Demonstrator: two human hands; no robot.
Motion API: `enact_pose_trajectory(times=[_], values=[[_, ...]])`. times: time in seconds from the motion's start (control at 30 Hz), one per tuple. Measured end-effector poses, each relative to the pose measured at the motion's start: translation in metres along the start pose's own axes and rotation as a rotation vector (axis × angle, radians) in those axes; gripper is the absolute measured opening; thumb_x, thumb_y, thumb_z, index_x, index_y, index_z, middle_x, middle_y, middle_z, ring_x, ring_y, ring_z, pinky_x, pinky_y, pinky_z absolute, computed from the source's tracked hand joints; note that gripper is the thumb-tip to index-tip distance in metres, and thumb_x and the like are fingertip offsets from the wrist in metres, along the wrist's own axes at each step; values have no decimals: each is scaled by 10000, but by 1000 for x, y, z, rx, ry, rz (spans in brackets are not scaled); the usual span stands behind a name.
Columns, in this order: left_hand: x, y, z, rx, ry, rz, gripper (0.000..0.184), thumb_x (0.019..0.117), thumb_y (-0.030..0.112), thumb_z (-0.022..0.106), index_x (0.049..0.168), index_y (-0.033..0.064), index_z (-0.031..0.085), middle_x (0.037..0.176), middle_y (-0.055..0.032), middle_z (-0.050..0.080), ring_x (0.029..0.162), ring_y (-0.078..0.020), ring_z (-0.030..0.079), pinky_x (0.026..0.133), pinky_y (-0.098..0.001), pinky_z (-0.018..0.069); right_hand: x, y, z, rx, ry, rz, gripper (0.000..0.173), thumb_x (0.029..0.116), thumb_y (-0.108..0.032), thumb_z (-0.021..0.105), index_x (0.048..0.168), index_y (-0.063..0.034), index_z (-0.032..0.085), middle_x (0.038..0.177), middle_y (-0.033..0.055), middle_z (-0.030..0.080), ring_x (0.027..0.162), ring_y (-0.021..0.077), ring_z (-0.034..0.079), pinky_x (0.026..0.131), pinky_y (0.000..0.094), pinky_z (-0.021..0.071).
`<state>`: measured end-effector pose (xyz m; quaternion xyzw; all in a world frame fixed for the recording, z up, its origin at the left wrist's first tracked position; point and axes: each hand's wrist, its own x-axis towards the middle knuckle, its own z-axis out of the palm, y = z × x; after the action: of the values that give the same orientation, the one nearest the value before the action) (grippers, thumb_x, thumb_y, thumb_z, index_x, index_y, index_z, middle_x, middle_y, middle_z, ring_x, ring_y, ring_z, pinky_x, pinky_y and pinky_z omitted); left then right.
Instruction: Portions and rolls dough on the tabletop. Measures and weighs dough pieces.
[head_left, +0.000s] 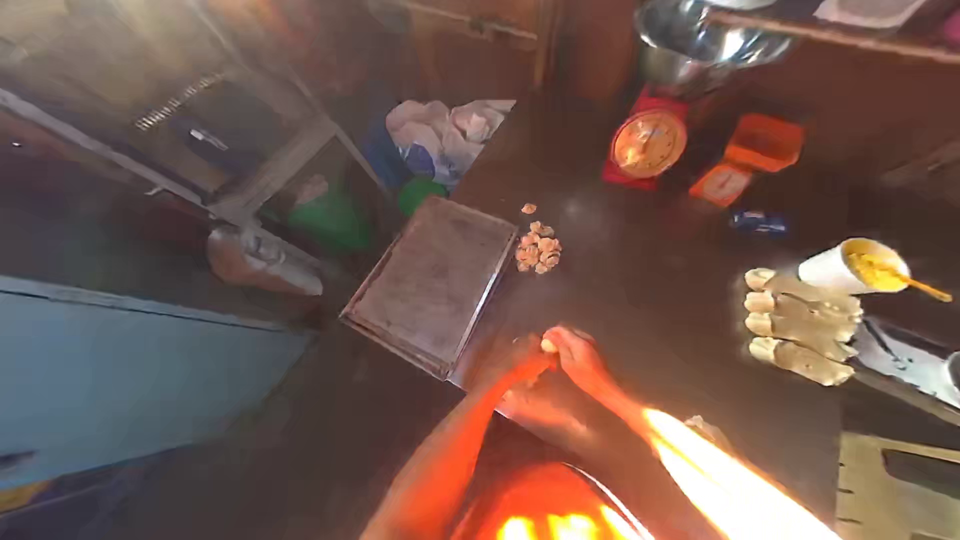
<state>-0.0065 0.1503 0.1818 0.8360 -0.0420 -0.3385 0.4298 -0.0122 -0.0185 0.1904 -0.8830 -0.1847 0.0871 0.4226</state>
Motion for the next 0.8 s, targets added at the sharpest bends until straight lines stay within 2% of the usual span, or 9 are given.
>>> enact_pose_trajectory(times=[0.1, 0.27, 0.4, 0.47, 0.57, 0.63, 0.67, 0.73, 0.8], values=[[6, 32, -8, 134, 216, -118, 335, 982, 341, 558, 987, 44, 713, 964, -149, 719, 944, -305, 707, 824, -551, 569, 34, -6, -14, -217, -93, -14, 516, 1097, -428, 334, 1148, -31, 659, 1143, 163, 652, 1138, 272, 628, 1014, 407, 514], [16, 27, -3, 507, 240, -236, 464, 1020, 417, 440, 1133, 43, 691, 1143, -186, 702, 1093, -371, 673, 840, -592, 534, 42, -14, -6, 43, -201, 319, 416, 1075, -335, 393, 977, -29, 657, 861, 127, 641, 847, 252, 650, 808, 454, 533], [31, -16, -47, 304, 274, -448, 564, 1047, 523, 383, 1158, 62, 689, 1172, -196, 702, 1115, -378, 680, 867, -623, 543, -14, -75, 25, 159, -198, 7, 330, 1030, -254, 513, 831, -26, 644, 703, 83, 603, 671, 179, 614, 657, 358, 540], [29, -8, -62, 170, 330, -263, 487, 963, 405, 633, 1236, 2, 639, 1155, -216, 695, 1103, -371, 674, 935, -589, 537, 21, -79, -4, 100, -81, 50, 382, 1041, -353, 523, 937, -21, 681, 816, 107, 648, 771, 203, 650, 734, 390, 564], [22, 5, -38, 22, 343, 45, 777, 839, 182, 796, 1475, -31, 404, 1272, -217, 640, 1170, -315, 642, 1040, -495, 514, 66, -21, -22, 32, -137, 171, 623, 1032, -571, 460, 1417, -102, 604, 1398, 137, 592, 1291, 241, 575, 1131, 445, 455], [17, 8, -19, -2, 299, 139, 896, 827, 187, 784, 1566, 9, 312, 1235, -207, 675, 1111, -296, 683, 1000, -488, 544, 46, -1, -3, 33, -99, 124, 560, 1062, -525, 421, 1160, -47, 695, 1126, 152, 684, 1066, 249, 664, 969, 451, 536], [15, 2, -13, -30, 246, 160, 830, 833, 230, 787, 1534, 23, 396, 1199, -192, 696, 1083, -281, 696, 986, -488, 554, 31, 2, 1, 52, -109, 90, 510, 1082, -462, 409, 1064, -37, 692, 1017, 133, 687, 974, 223, 670, 910, 415, 547], [3, -5, 0, -121, 100, 115, 437, 888, 314, 762, 1198, 20, 669, 996, -115, 723, 912, -198, 697, 874, -440, 570, 4, 6, -2, 90, -109, 49, 377, 1081, -317, 443, 1094, -52, 711, 1034, 92, 717, 993, 163, 685, 942, 360, 559], [-7, 0, 3, -170, 12, 4, 297, 993, 306, 620, 1017, 18, 683, 839, -57, 694, 753, -136, 665, 752, -377, 564, -6, 0, -6, 63, -17, -24, 321, 1079, -249, 459, 1156, -70, 715, 1078, 72, 712, 1015, 135, 684, 947, 323, 567]])
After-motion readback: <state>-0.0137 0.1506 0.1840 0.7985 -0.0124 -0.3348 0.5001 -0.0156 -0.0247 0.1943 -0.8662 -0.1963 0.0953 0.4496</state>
